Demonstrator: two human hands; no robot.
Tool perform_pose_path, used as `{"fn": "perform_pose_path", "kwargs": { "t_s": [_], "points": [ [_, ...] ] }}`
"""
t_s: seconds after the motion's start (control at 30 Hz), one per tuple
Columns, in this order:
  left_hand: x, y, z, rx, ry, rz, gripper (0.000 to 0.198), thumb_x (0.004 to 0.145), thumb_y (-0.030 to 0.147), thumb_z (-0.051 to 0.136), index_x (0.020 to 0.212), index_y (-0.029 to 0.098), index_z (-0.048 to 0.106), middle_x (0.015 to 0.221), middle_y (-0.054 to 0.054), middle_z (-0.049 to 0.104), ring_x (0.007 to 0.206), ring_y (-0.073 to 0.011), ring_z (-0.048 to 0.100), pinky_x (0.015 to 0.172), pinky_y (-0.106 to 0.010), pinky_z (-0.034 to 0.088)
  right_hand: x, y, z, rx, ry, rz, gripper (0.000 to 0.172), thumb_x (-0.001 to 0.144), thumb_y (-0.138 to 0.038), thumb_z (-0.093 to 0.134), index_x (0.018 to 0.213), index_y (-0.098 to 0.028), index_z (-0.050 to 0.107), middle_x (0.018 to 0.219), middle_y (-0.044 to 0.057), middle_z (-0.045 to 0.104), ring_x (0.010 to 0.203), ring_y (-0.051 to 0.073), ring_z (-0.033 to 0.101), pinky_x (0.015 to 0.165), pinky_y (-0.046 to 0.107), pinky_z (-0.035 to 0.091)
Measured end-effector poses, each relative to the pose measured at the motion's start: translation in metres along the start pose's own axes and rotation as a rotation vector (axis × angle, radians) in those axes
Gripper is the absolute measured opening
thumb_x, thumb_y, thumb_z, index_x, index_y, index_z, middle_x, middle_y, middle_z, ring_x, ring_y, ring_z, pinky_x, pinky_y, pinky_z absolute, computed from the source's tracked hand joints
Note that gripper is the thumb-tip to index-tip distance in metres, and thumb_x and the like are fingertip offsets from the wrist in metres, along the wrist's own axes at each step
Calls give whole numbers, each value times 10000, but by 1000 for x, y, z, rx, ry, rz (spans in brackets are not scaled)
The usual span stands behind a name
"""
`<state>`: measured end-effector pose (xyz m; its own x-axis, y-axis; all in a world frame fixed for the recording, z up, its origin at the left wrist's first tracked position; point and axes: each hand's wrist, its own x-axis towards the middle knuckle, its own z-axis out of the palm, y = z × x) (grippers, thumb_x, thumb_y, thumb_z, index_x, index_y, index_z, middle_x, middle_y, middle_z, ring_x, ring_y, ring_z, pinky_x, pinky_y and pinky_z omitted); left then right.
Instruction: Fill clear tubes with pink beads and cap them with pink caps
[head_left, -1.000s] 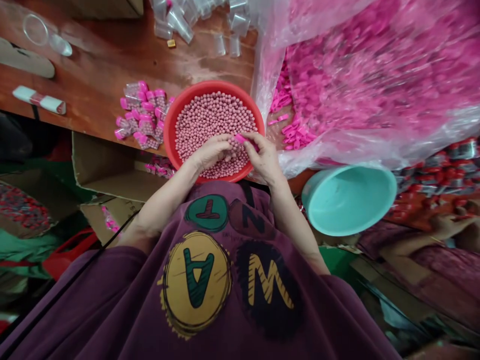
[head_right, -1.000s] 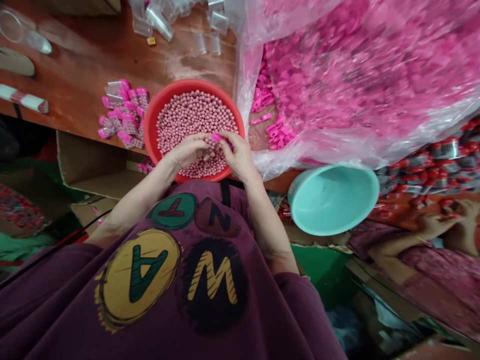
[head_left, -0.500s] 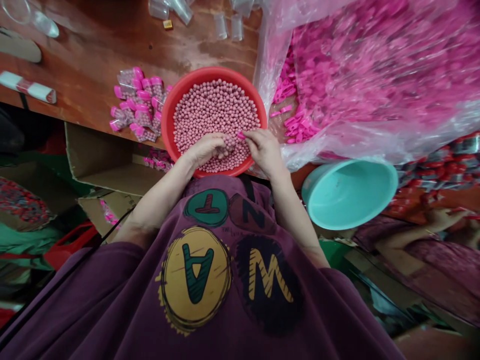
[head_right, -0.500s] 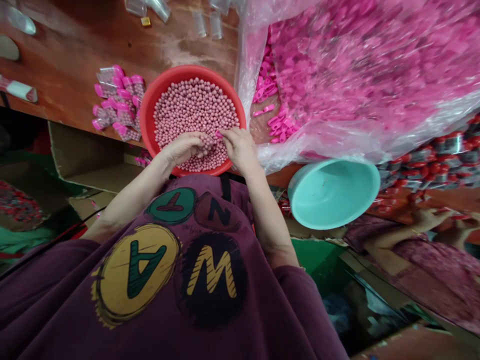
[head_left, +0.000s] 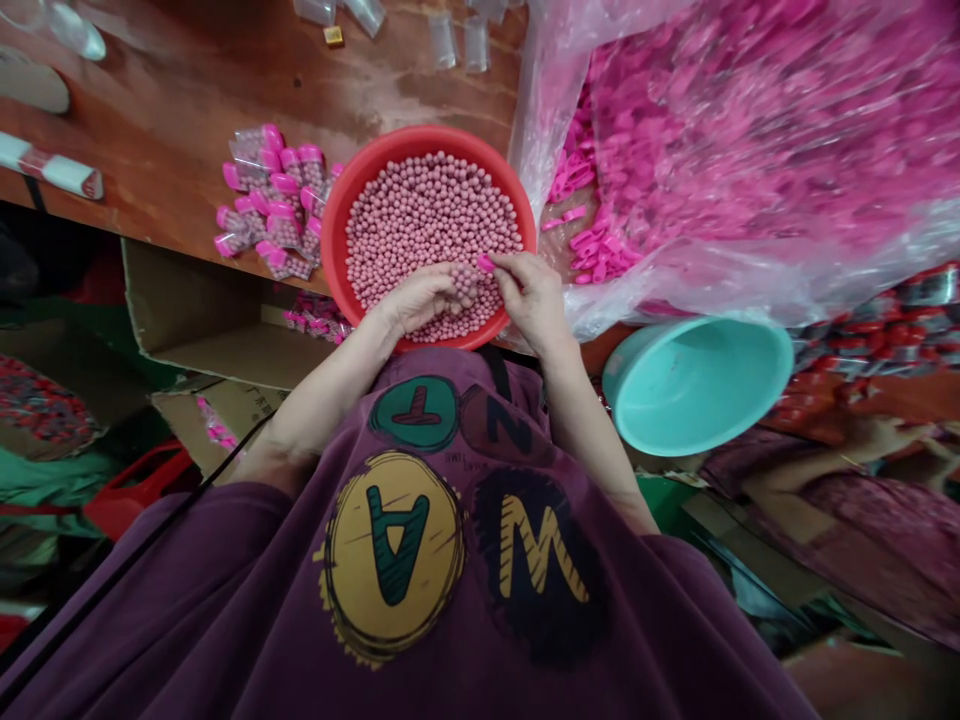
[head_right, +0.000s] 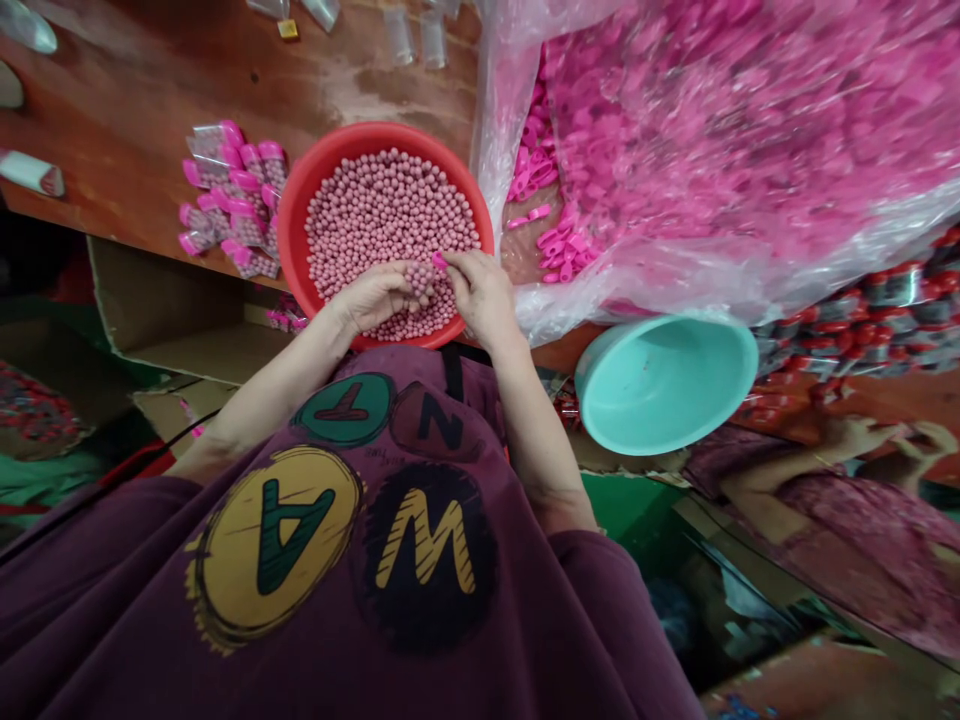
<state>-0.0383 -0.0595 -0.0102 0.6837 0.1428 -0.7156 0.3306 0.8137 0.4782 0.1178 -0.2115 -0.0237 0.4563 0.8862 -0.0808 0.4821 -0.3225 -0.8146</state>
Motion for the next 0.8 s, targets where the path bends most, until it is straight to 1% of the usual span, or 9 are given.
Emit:
{"fn": "perform_pose_path", "kwargs": {
  "t_s": [0.13, 0.2, 0.27, 0.33, 0.4, 0.5, 0.6, 0.67, 0.8],
  "points": [
    [-1, 1, -2, 10, -7, -23, 186, 802, 100, 662, 974, 120, 730, 854, -63, 749, 667, -125, 690, 570, -241, 478, 0, -5, 3, 66, -88, 11, 296, 1126, -330, 592, 1281, -282, 840, 1217, 66, 875, 1120, 277, 784, 1072, 488, 644],
    [-1, -1, -2, 12, -7, -39, 177, 792, 106, 668, 959, 125, 723, 848, -67, 754, 632, -116, 665, 536, -236, 445, 1, -4, 1, -11, -143, -7, 291, 1115, -299, 600, 1271, -280, 845, 1208, 75, 872, 1126, 291, 773, 1089, 507, 633],
    [0, -3, -2, 0, 2, -50, 186, 778, 115, 662, 953, 133, 722, 837, -67, 757, 623, -110, 655, 518, -226, 425, 1, -2, -2, -135, -153, -22, 293, 1108, -276, 604, 1272, -280, 846, 1210, 96, 866, 1172, 319, 750, 1119, 541, 613],
    [1, -4, -3, -18, 5, -52, 191, 768, 123, 657, 945, 140, 728, 826, -64, 757, 632, -108, 654, 522, -217, 432, 0, 2, -3, -240, -118, -21, 306, 1109, -271, 594, 1288, -277, 842, 1224, 116, 861, 1219, 342, 728, 1143, 569, 593],
    [2, -4, -5, -35, -12, -48, 191, 769, 133, 658, 943, 137, 738, 836, -67, 760, 659, -113, 668, 547, -216, 464, -1, 3, -1, -243, -68, -11, 318, 1118, -292, 577, 1295, -269, 839, 1235, 124, 862, 1211, 341, 734, 1137, 571, 597],
    [1, -1, -8, -50, -38, -24, 196, 814, 152, 659, 982, 126, 757, 899, -85, 787, 769, -144, 733, 627, -230, 535, -4, 2, 8, -46, 20, 27, 329, 1131, -385, 568, 1279, -269, 837, 1253, 104, 868, 1177, 314, 771, 1116, 544, 629],
    [-1, 1, -6, -59, -26, 0, 154, 888, 142, 697, 1030, 135, 755, 951, -86, 806, 858, -154, 764, 699, -235, 561, -4, -4, 16, 156, 73, 95, 370, 1123, -515, 585, 1287, -282, 823, 1302, 80, 866, 1201, 297, 784, 1138, 536, 638],
    [-2, 0, -3, -60, -3, 19, 89, 933, 154, 767, 1019, 147, 744, 927, -62, 793, 824, -133, 749, 702, -227, 544, -3, -9, 19, 194, 77, 113, 403, 1116, -570, 595, 1279, -278, 819, 1294, 81, 865, 1185, 288, 786, 1132, 521, 642],
    [-3, -4, 5, -41, 5, 58, 158, 958, 234, 883, 1016, 158, 757, 901, -33, 776, 740, -99, 704, 665, -217, 499, -2, -13, 20, 145, 95, 81, 415, 1131, -594, 577, 1250, -273, 812, 1230, 86, 859, 1143, 272, 780, 1093, 483, 648]
  ]
}}
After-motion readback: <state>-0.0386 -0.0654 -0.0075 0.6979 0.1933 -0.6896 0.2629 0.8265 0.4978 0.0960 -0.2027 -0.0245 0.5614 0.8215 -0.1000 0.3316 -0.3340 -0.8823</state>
